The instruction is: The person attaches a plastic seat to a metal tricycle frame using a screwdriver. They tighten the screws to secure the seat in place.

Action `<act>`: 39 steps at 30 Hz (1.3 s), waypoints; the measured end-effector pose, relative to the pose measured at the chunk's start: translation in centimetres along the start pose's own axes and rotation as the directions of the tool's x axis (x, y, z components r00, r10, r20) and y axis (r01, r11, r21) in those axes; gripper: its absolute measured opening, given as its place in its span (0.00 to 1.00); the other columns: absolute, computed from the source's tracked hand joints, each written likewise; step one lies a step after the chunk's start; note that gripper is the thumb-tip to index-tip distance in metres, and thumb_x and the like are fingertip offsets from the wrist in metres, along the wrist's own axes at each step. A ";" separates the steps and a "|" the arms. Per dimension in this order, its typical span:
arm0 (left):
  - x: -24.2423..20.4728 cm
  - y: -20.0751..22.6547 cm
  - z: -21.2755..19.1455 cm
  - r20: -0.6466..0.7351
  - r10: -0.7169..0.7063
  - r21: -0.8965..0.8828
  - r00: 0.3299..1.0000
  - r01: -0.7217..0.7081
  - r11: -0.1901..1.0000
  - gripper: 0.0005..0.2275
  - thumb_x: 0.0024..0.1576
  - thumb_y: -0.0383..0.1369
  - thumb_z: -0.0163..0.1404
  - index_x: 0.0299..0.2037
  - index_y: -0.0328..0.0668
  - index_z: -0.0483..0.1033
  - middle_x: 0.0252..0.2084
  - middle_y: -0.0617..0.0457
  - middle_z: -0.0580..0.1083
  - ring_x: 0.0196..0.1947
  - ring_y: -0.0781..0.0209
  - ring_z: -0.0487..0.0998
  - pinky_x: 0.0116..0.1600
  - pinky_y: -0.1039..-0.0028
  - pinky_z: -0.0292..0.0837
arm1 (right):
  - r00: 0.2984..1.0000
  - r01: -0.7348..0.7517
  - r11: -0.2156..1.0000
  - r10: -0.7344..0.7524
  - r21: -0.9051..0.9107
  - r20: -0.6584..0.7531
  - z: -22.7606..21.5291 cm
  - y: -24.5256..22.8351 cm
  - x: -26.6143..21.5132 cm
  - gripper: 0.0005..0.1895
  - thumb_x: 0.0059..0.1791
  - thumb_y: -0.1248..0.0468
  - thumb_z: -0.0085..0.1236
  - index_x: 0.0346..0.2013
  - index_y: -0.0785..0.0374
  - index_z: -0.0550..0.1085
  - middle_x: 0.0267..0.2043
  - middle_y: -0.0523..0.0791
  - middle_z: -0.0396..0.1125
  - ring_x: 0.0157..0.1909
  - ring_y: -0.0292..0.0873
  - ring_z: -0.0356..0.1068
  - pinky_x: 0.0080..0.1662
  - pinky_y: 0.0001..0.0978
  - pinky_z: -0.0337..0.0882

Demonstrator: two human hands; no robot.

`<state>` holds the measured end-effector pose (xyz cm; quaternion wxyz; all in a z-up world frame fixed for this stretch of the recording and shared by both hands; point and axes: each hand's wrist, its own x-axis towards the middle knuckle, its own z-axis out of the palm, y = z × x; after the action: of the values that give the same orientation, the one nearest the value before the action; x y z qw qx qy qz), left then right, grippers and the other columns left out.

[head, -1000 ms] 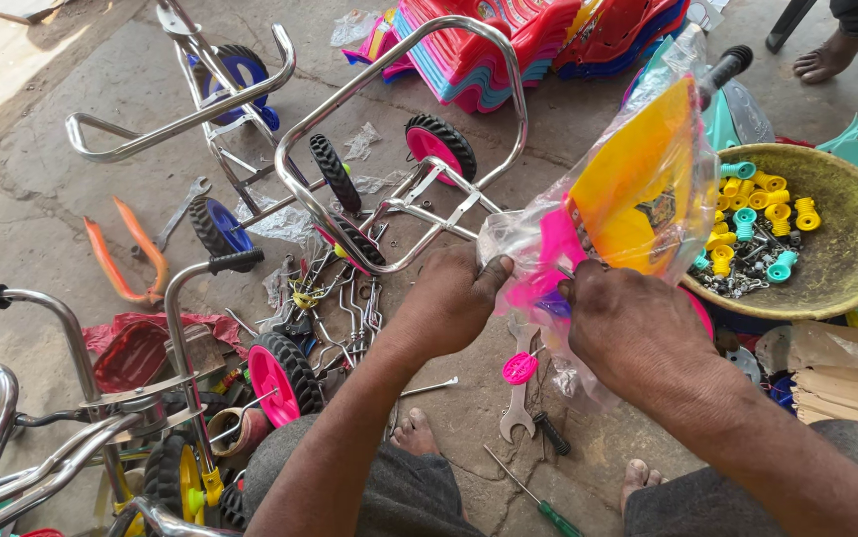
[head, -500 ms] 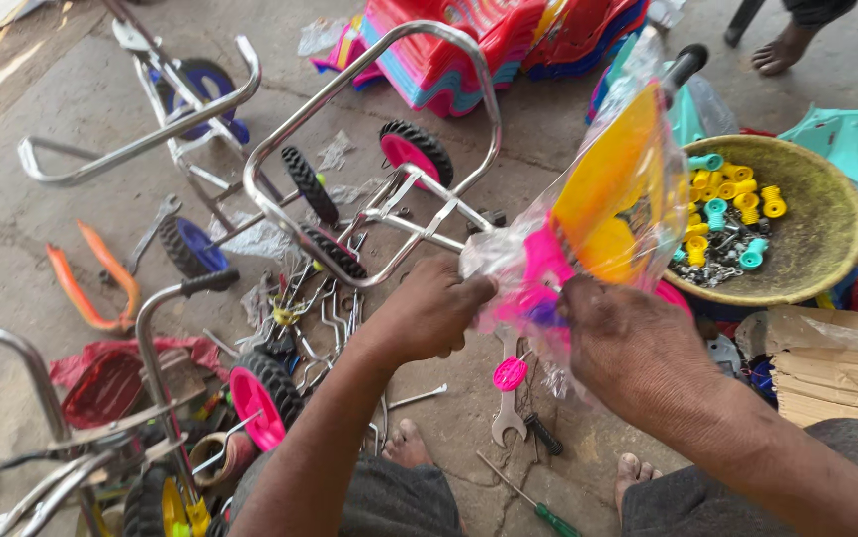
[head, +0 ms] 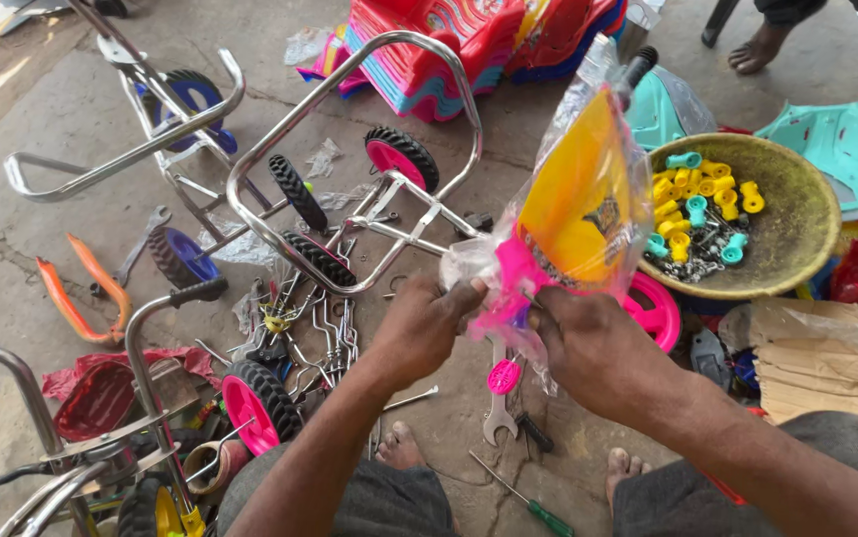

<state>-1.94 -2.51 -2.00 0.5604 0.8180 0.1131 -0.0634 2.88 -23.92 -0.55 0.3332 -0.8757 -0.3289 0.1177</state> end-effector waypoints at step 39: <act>0.2 0.4 0.4 -0.007 -0.204 -0.240 0.979 0.197 0.951 0.10 0.59 0.37 0.51 0.32 0.38 0.75 0.19 0.57 0.69 0.12 0.69 0.61 0.17 0.74 0.51 | 0.998 -0.028 0.984 0.017 0.175 0.064 1.0 0.3 0.3 0.10 0.50 0.66 0.47 0.41 0.69 0.71 0.31 0.58 0.72 0.36 0.62 0.75 0.38 0.54 0.73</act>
<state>-1.68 -2.96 -1.85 0.6432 0.7301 0.2113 -0.0928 2.85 -23.43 -1.52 0.3976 -0.8425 -0.3174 0.1772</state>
